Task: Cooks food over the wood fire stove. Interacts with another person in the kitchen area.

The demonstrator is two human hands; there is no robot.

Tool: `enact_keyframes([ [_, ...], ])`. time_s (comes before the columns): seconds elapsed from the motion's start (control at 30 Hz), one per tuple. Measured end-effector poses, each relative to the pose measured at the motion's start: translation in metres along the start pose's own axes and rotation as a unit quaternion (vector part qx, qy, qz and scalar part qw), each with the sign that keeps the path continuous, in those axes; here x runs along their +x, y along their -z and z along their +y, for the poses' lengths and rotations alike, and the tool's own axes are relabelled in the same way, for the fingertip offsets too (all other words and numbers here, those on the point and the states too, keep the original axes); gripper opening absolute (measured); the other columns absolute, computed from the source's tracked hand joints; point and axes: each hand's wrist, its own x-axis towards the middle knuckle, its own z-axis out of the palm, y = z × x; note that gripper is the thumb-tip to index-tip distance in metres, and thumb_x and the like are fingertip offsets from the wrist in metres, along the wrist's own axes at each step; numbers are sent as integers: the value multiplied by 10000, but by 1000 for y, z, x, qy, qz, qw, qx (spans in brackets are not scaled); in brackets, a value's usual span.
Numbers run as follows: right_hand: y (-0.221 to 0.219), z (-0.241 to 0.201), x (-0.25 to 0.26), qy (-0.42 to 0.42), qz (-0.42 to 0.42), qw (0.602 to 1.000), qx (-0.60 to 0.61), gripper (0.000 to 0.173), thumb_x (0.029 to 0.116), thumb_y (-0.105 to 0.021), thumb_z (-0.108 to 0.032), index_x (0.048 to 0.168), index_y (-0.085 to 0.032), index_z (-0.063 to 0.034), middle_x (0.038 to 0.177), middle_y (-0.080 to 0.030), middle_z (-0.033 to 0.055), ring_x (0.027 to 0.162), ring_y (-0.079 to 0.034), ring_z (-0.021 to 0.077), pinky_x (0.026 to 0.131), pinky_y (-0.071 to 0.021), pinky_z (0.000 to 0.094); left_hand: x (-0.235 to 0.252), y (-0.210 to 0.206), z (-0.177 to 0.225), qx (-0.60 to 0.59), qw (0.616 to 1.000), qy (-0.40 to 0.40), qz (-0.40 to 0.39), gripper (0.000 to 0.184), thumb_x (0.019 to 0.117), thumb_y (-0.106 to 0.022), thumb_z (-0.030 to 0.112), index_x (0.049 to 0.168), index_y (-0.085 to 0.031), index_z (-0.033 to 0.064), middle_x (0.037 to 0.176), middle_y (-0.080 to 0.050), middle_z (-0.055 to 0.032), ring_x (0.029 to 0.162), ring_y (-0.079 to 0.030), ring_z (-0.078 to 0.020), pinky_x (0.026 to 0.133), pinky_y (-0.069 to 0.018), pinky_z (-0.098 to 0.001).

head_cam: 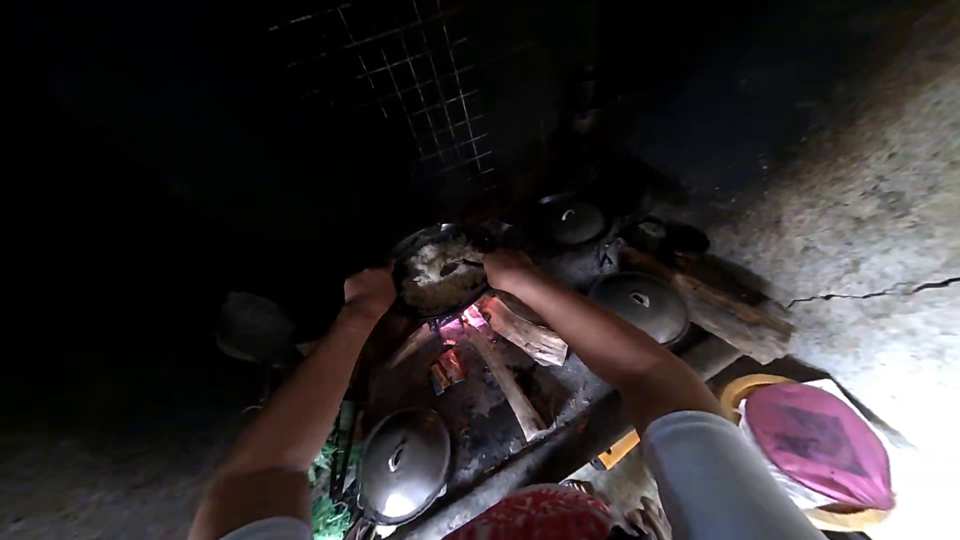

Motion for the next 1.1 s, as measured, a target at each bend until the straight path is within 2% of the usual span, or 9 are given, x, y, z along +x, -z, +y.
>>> enact_keyframes([
  [0.1,-18,7,-13,3,4,1000,-28,245,964,-656,-157,1118,-694,30,1200,-679,244,1133,-656,436,893,-541,665,13,-9,16,-17,1000,-24,-3,605,965,-650,163,1534,-494,294,1364,-612,-251,1107,-662,-496,837,-547,-696],
  [0.23,-43,3,-29,7,-16,1000,-20,287,1035,-572,-189,1185,-682,28,1260,-660,250,1178,-640,437,929,-523,655,25,-40,44,-29,996,-90,3,595,979,-660,323,1543,-472,336,1433,-572,-225,1162,-635,-480,875,-521,-686],
  [0.33,-54,-3,-35,2,-18,1000,-16,292,1051,-517,-121,1263,-654,27,1327,-636,243,1224,-622,428,965,-518,635,28,-61,48,-21,989,-148,-4,599,971,-653,164,1542,-486,230,1390,-587,-231,1147,-642,-469,876,-541,-654],
  [0.47,-59,3,-25,-3,-14,1000,-14,306,1045,-527,-148,1291,-658,-22,1320,-641,244,1201,-626,458,912,-523,679,17,-56,27,27,988,-152,-10,533,1001,-597,115,1522,-504,179,1429,-595,-179,1127,-667,-447,858,-553,-646],
  [0.6,-52,16,-20,-21,-25,999,-17,296,1042,-525,-121,1289,-659,-26,1337,-632,243,1207,-622,463,906,-521,687,9,-37,1,68,989,-129,-30,615,966,-649,102,1541,-479,239,1422,-600,-169,1075,-678,-451,826,-554,-648],
  [0.77,-53,45,-18,20,-4,1000,-7,312,1063,-506,-220,1214,-684,-13,1252,-666,241,1148,-647,453,873,-532,675,9,2,-34,-10,998,-42,-55,567,976,-629,128,1502,-543,322,1410,-611,-174,1211,-610,-467,882,-497,-726],
  [0.9,-44,48,-23,39,-6,999,17,333,1073,-484,-198,1278,-652,2,1316,-636,256,1222,-605,466,943,-497,691,38,-3,-52,-140,989,-21,-41,429,1045,-549,127,1466,-585,203,1344,-644,-224,1263,-584,-472,1002,-443,-728],
  [1.0,-34,47,-25,34,-34,999,8,370,1085,-443,-159,1356,-587,47,1384,-584,290,1277,-568,484,982,-478,684,73,-27,-39,-193,979,21,-56,378,1032,-580,128,1407,-628,128,1357,-636,-237,1283,-577,-459,1051,-426,-702],
  [1.1,-37,54,-22,54,-38,998,1,377,1072,-455,-134,1378,-560,61,1401,-560,302,1289,-554,485,981,-485,674,98,-53,-18,-271,957,63,-78,389,1032,-600,142,1416,-609,81,1381,-611,-253,1284,-575,-446,1072,-433,-651],
])
